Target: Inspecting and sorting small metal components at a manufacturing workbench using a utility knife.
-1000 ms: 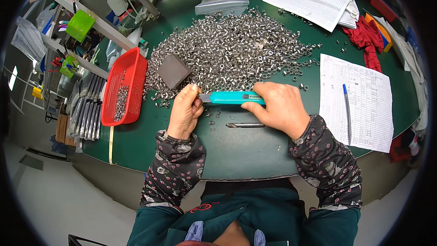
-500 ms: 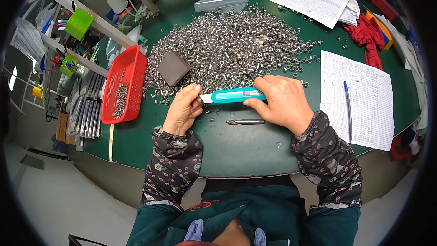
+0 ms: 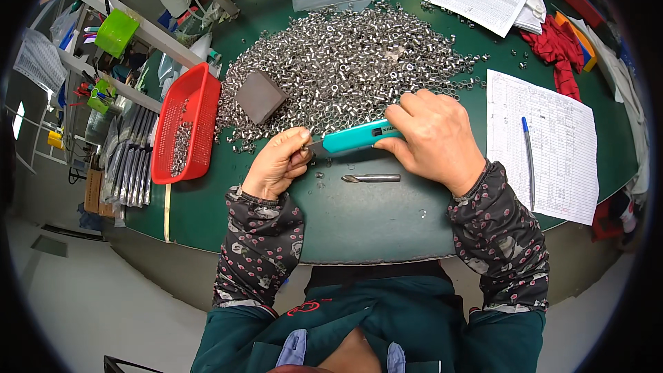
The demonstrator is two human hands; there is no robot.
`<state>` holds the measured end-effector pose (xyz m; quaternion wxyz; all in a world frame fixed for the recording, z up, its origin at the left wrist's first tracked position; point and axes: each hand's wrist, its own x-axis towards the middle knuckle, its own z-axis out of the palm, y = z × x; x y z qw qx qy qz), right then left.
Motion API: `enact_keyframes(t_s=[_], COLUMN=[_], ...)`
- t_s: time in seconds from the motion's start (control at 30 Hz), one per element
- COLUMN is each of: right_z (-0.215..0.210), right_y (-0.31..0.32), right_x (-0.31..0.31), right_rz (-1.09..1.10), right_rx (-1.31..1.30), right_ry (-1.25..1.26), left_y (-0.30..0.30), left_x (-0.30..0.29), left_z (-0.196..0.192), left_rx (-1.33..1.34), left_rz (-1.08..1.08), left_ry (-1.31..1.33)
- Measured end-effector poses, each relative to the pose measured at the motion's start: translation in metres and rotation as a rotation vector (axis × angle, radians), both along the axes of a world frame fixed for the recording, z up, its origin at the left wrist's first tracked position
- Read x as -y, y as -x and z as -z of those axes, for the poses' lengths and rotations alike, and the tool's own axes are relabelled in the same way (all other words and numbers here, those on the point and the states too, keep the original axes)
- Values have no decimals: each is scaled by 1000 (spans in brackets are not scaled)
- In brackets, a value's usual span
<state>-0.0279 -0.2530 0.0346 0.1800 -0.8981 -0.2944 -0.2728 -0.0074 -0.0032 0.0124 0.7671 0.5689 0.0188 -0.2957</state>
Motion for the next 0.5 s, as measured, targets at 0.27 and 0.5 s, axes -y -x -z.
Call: enact_keyframes(t_s=[0.27,0.5], right_z=[-4,-7], right_y=[0,-1], right_x=[3,3], right_rz=[5,16], right_rx=[85,179], right_ry=[57,75], left_y=[0,0], left_x=[3,1], left_z=[1,6], left_rx=[-15,13], left_rz=[53,82], left_ry=[-9,-11])
